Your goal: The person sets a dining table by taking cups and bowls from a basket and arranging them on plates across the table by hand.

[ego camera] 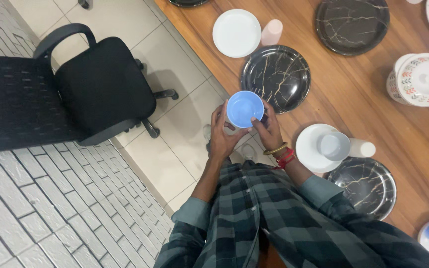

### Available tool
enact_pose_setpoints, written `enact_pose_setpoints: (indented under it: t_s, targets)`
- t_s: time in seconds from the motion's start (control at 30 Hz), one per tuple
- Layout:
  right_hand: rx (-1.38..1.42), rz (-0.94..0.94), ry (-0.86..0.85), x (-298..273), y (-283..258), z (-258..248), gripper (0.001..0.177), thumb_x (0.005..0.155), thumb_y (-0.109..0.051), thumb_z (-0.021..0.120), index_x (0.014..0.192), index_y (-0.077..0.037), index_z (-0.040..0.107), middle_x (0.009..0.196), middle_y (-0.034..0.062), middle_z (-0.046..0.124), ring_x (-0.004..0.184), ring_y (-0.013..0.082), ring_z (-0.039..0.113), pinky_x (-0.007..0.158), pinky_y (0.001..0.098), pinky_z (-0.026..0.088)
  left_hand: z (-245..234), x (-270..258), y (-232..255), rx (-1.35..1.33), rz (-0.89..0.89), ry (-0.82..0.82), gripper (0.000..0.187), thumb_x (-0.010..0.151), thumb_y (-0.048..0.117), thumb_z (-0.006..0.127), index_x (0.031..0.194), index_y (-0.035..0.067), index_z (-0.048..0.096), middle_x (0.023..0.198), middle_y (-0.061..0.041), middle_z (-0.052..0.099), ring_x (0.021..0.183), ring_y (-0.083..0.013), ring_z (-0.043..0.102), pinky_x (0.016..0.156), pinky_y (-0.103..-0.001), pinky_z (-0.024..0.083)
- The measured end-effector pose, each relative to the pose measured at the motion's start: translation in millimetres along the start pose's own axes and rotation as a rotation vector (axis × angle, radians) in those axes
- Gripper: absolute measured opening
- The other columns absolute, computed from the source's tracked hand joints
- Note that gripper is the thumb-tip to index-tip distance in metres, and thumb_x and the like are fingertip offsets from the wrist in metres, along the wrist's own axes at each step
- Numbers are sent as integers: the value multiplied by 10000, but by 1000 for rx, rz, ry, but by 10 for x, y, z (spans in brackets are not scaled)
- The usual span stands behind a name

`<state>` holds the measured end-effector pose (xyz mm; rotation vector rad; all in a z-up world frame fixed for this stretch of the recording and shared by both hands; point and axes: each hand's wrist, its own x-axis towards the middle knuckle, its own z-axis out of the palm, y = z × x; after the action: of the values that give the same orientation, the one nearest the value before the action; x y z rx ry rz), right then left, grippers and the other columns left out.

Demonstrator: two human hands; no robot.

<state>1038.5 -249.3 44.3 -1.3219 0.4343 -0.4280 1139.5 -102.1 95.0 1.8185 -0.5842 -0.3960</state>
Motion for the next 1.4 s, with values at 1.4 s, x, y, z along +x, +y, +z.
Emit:
enact_pose_setpoints:
  t_s: [1.4]
  targets:
    - [-216,-38,567,2367,659,616,427,1017,-68,576,1437,-16,519,1396,147,542,1222,206,608,923,336,616,-307,2948,-1317,-354,-215,-368,626,912,150,752,1412,12,403,1349,-179,602,1113,-199,644,968,-341,548]
